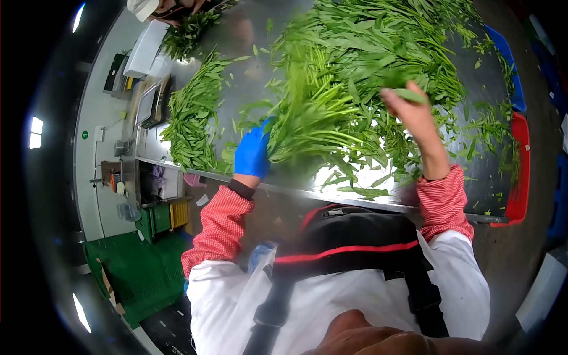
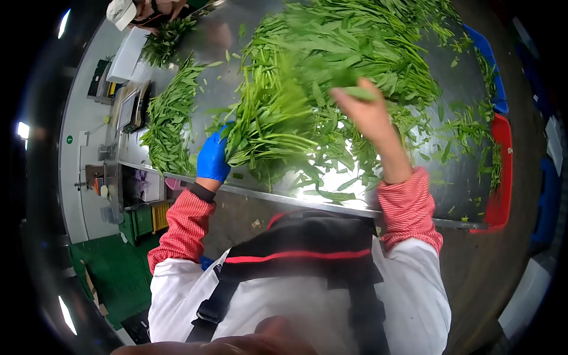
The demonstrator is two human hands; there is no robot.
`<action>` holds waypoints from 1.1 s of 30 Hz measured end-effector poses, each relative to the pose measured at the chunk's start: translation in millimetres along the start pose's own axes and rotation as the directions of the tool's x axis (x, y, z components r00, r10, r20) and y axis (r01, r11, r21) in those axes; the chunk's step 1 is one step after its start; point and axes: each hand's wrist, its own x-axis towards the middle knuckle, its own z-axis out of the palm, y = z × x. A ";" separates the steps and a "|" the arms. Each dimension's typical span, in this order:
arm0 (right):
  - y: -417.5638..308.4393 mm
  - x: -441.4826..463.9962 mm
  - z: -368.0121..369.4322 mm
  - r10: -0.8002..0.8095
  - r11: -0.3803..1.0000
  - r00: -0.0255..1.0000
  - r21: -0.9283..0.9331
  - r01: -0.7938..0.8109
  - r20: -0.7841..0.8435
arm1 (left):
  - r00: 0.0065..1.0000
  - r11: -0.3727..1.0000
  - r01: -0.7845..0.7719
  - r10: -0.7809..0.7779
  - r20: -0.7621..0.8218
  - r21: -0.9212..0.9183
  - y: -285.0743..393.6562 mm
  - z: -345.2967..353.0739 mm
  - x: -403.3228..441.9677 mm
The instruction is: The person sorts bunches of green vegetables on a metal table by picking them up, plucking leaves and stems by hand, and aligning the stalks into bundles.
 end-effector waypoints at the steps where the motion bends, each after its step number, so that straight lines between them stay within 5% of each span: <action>1: -2.9 3.3 17.1 -0.396 0.837 0.918 -0.405 0.368 0.016 | 0.999 0.999 -0.038 0.038 0.000 0.021 4.4 -1.0 4.8; 2: -5.6 7.2 32.6 -0.687 0.398 0.701 -0.706 0.585 0.193 | 0.997 0.996 -0.079 0.079 -0.004 0.043 10.6 -1.4 12.6; 3: -4.7 6.3 53.5 -0.617 0.274 0.737 -0.803 0.529 0.275 | 0.993 0.991 -0.119 0.120 -0.008 0.064 17.1 -2.4 19.1; 5: 15.3 3.6 66.4 -0.481 0.241 0.815 -0.845 0.478 0.324 | 0.986 0.981 -0.165 0.164 0.015 0.105 27.0 -9.3 27.0; 7: 45.7 10.3 55.6 -0.372 0.449 0.874 -0.764 0.464 0.312 | 0.982 0.973 -0.188 0.187 0.021 0.136 24.6 -13.7 27.3; 10: 77.6 15.0 -12.7 -0.338 0.415 0.930 -0.864 0.286 0.146 | 0.984 0.973 -0.179 0.180 0.008 0.143 7.8 -22.4 10.9; 11: 94.2 15.8 -35.8 -0.272 0.533 0.954 -0.806 0.258 0.125 | 0.984 0.975 -0.176 0.177 0.000 0.133 2.5 -23.9 6.1; 12: 78.3 18.7 -44.6 0.066 0.651 0.997 -0.758 -0.024 0.026 | 0.985 0.977 -0.172 0.175 -0.013 0.124 -2.0 -24.8 4.0; 14: 103.8 37.4 -63.6 0.073 0.845 0.987 -0.535 0.014 0.142 | 0.982 0.979 -0.188 0.190 -0.016 0.084 -3.6 -25.7 1.7; 15: 62.1 35.7 -45.8 0.242 0.875 0.944 -0.472 -0.111 0.225 | 0.976 0.975 -0.216 0.217 -0.021 0.057 -1.0 -27.5 1.6; 17: 67.9 43.2 -12.6 -0.019 0.923 0.921 -0.346 0.166 0.390 | 0.964 0.964 -0.264 0.264 -0.021 -0.018 3.8 -25.2 6.5; 18: 65.7 43.3 6.5 -0.003 0.983 0.844 -0.151 0.099 0.537 | 0.960 0.958 -0.280 0.279 -0.014 -0.066 6.3 -20.6 8.5; 20: 72.1 33.9 30.8 -0.044 0.980 0.755 -0.118 0.159 0.654 | 0.954 0.939 -0.297 0.298 -0.017 -0.175 10.8 -17.1 17.5; 23: 85.9 34.8 23.4 0.069 0.998 0.855 -0.037 -0.058 0.514 | 0.968 0.909 -0.246 0.250 -0.032 -0.335 9.5 -10.6 8.0; 24: 72.0 28.9 8.0 0.172 0.876 0.906 0.360 -0.320 0.386 | 0.985 0.888 -0.146 0.171 0.018 -0.435 2.9 -7.9 -0.2; 26: 47.8 22.8 -17.6 0.258 0.787 0.945 0.523 -0.327 0.203 | 0.992 0.795 0.049 0.029 0.119 -0.604 -9.4 -0.7 -10.3; 29: 68.8 25.5 -17.3 0.253 0.839 0.928 0.415 -0.351 0.274 | 0.963 0.689 0.242 -0.087 0.254 -0.683 -9.4 3.8 -20.5; 30: 68.6 31.3 -19.0 0.294 0.916 0.820 0.101 -0.388 0.491 | 0.949 0.676 0.283 -0.098 0.298 -0.680 -6.2 2.4 -20.0; 31: 61.6 21.2 0.5 0.180 0.980 0.891 0.006 -0.201 0.417 | 0.903 0.780 0.351 -0.135 0.408 -0.519 0.9 -3.0 -16.7; 33: 53.3 5.6 48.8 0.012 0.983 0.908 -0.172 0.067 0.420 | 0.896 0.675 0.391 -0.122 0.427 -0.626 1.1 6.9 -15.5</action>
